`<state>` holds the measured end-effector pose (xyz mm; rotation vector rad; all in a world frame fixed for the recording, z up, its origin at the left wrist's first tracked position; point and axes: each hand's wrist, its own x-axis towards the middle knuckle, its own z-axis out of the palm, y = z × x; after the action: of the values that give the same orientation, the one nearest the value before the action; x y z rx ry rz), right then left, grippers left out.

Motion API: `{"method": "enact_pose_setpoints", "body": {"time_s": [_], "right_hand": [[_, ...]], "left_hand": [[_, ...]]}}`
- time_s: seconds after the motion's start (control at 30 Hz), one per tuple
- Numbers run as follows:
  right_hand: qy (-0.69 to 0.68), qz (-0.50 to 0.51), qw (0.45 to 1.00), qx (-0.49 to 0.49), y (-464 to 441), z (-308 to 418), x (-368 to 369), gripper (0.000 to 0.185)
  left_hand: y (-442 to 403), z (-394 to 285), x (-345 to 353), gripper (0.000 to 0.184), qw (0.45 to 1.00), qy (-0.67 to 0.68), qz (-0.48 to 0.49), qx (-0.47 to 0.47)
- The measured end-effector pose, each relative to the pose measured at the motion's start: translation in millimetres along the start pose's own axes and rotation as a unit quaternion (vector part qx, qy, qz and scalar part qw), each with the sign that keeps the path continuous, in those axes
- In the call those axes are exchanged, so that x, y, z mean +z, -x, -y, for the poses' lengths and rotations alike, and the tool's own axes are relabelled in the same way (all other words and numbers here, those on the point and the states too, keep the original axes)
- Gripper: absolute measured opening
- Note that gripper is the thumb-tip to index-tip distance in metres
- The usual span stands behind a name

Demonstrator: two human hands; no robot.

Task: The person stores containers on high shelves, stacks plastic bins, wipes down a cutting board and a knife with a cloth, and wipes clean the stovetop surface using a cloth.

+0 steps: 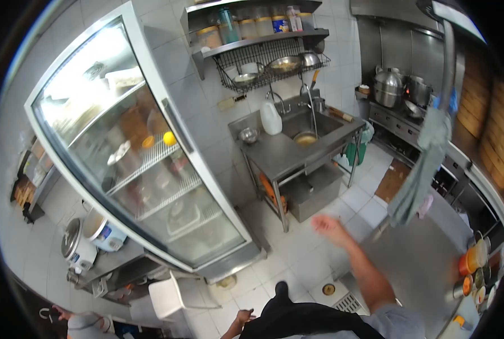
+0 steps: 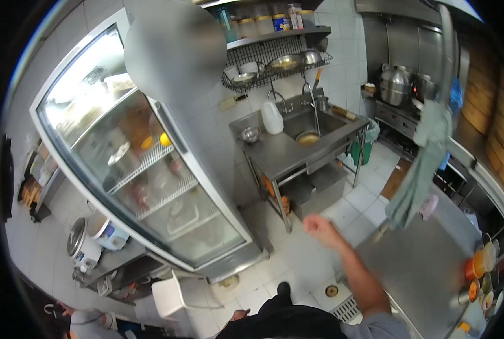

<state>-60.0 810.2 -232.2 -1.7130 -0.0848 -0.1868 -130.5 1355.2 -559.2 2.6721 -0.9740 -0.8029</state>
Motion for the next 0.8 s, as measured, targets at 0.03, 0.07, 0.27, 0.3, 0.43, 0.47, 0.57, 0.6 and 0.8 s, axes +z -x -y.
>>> {"method": "enact_pose_setpoints", "body": {"time_s": [0.03,0.07,0.27,0.3,0.43,0.47,0.57,0.6,0.8], "right_hand": [[0.066,0.05,0.996,0.045,-7,-30,15,0.024],[0.005,0.093,0.99,0.108,-12,-58,30,0.027],[0.182,0.22,0.92,0.268,-43,-71,33,0.047],[0.221,0.176,0.929,0.238,-47,-81,24,0.047],[0.188,0.015,0.943,0.273,-74,-108,-26,0.045],[0.18,-0.003,0.943,0.279,-83,-117,-40,0.046],[0.153,-0.018,0.93,0.334,-121,-141,-80,0.046],[0.142,-0.017,0.924,0.355,-142,-151,-95,0.046],[0.23,0.048,0.943,0.237,-287,-183,-179,0.049]], "left_hand": [[-55,8,-30,0.038,0.979,0.185,-0.035,-0.073],[-108,20,-54,0.04,0.917,0.366,-0.096,-0.129],[-292,-81,-473,0.038,0.805,0.533,-0.249,0.076],[-295,-120,-547,0.038,0.756,0.585,-0.26,0.137],[-351,-189,-766,0.051,0.727,0.444,-0.457,0.256],[-361,-202,-812,0.054,0.723,0.404,-0.485,0.281],[-398,-238,-939,0.058,0.653,0.302,-0.613,0.325],[-415,-240,-979,0.062,0.635,0.268,-0.645,0.329],[-495,-268,-1178,0.088,0.62,0.048,-0.771,0.137]]}}
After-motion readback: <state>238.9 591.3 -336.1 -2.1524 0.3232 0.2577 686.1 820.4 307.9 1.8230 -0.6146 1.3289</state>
